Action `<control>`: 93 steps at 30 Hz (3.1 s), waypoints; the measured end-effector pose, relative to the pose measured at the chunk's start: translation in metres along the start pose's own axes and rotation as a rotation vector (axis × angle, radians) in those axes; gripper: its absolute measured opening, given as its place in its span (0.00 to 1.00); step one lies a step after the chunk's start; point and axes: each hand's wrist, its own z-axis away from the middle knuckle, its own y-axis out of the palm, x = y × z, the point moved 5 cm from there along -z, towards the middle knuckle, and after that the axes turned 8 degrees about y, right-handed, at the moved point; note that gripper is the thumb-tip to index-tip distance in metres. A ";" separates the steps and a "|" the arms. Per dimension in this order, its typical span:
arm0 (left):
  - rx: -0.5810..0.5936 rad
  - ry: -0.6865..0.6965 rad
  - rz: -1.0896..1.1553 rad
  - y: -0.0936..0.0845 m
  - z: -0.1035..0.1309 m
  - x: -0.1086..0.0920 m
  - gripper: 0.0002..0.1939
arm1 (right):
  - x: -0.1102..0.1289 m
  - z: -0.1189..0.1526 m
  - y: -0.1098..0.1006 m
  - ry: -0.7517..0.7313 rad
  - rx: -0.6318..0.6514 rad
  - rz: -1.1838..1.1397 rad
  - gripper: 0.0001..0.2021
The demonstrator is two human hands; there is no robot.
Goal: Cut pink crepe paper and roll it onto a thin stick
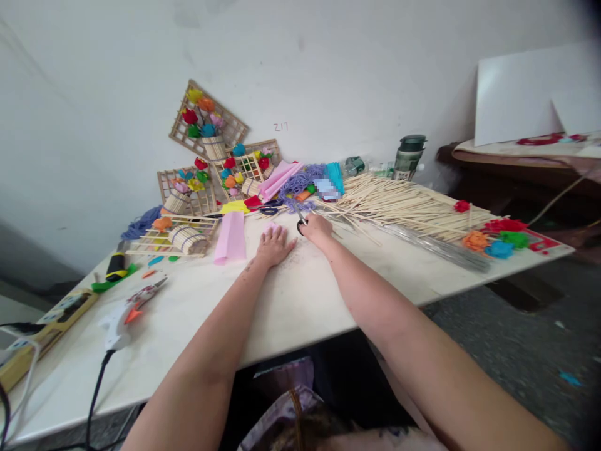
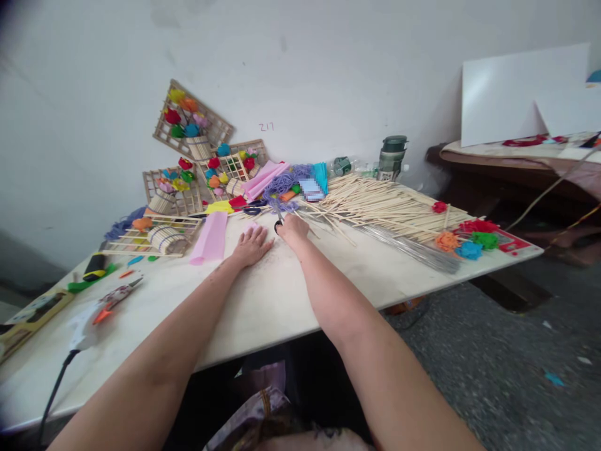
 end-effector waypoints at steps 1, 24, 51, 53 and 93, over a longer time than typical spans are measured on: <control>-0.072 0.013 -0.002 -0.004 0.001 -0.001 0.31 | 0.001 0.000 0.000 -0.006 -0.007 0.007 0.19; 0.103 -0.074 0.065 0.002 0.011 -0.017 0.37 | 0.001 0.001 0.001 -0.061 -0.030 0.114 0.15; -0.214 -0.108 0.082 -0.015 0.020 -0.013 0.25 | -0.002 -0.009 0.015 -0.188 -0.141 0.179 0.15; -0.264 -0.191 0.061 -0.025 0.025 -0.001 0.22 | -0.002 -0.009 0.015 -0.189 -0.141 0.180 0.15; -0.723 -0.355 1.719 -0.049 0.057 0.069 0.15 | 0.026 0.011 0.021 -0.204 0.233 -0.903 0.19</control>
